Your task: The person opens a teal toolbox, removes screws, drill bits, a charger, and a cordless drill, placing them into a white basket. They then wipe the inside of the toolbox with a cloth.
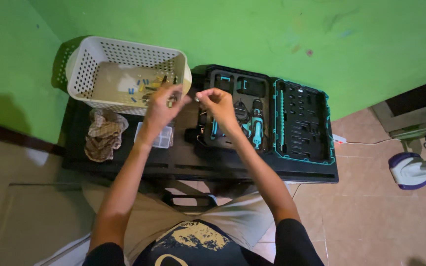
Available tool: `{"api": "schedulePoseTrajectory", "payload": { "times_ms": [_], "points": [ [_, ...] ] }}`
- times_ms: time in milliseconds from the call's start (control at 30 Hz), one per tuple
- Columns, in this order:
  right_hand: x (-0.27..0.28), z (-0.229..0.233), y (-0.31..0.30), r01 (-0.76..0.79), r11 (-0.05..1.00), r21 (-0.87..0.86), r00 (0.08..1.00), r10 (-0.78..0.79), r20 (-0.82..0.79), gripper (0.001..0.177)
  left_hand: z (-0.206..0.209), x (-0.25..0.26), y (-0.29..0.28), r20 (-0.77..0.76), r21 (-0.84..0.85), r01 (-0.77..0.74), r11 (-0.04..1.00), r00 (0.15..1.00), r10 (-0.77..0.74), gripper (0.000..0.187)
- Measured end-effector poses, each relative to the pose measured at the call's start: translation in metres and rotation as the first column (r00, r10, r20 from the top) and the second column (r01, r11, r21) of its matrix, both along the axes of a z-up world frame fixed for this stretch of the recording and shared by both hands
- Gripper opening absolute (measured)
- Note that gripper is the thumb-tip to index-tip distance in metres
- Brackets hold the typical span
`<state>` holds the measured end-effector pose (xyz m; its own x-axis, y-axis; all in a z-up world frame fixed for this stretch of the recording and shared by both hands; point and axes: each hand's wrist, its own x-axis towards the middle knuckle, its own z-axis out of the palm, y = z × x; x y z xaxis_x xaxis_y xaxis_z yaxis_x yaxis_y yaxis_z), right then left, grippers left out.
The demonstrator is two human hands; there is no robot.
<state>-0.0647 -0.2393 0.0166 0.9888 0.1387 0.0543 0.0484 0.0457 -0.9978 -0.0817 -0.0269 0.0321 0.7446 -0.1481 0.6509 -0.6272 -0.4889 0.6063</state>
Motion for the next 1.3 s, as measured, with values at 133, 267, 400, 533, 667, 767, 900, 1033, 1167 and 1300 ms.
{"api": "schedulePoseTrajectory", "payload": {
  "times_ms": [133,267,400,533,667,767,900,1033,1167,1300],
  "points": [
    [-0.003,0.006,0.019,0.045,0.995,0.094,0.998,-0.049,0.043,0.024,0.028,-0.012,-0.016,0.013,-0.046,0.133,0.990,0.991,-0.133,0.030],
    [-0.003,0.009,0.004,-0.021,0.998,0.056,0.998,0.018,0.055,0.032,0.029,0.001,-0.018,0.021,0.012,0.074,0.997,0.997,-0.074,0.017],
    [0.013,-0.011,-0.080,0.121,0.949,-0.290,0.987,-0.083,0.140,0.036,-0.003,0.040,0.008,-0.222,0.011,-0.007,1.000,0.975,0.010,0.018],
    [0.063,-0.043,-0.209,0.567,0.792,-0.227,0.822,-0.527,0.216,0.019,-0.049,0.082,0.053,-0.318,0.104,-0.026,0.994,0.946,0.058,0.009],
    [0.080,-0.077,-0.300,0.780,0.470,-0.414,0.625,-0.626,0.467,0.022,-0.097,0.109,0.064,-0.366,0.214,-0.045,0.976,0.922,0.123,0.015],
    [0.087,-0.081,-0.321,0.791,0.329,-0.516,0.601,-0.578,0.552,0.026,-0.113,0.118,0.060,-0.391,0.359,-0.051,0.932,0.898,0.200,0.020],
    [0.104,-0.086,-0.320,0.798,0.137,-0.586,0.566,-0.501,0.654,0.035,-0.104,0.113,0.061,-0.383,0.365,-0.097,0.926,0.891,0.244,0.020],
    [0.116,-0.092,-0.324,0.707,0.061,-0.705,0.600,-0.579,0.551,0.041,-0.087,0.107,0.051,-0.318,0.335,-0.149,0.930,0.911,0.261,0.020],
    [0.126,-0.096,-0.331,0.607,0.059,-0.793,0.647,-0.616,0.449,0.050,-0.071,0.102,0.045,-0.321,0.266,-0.205,0.942,0.903,0.287,0.018],
    [0.130,-0.103,-0.336,0.602,0.065,-0.796,0.726,-0.460,0.512,0.045,-0.064,0.100,0.042,-0.256,0.246,-0.238,0.940,0.919,0.299,0.016]
  ]
}}
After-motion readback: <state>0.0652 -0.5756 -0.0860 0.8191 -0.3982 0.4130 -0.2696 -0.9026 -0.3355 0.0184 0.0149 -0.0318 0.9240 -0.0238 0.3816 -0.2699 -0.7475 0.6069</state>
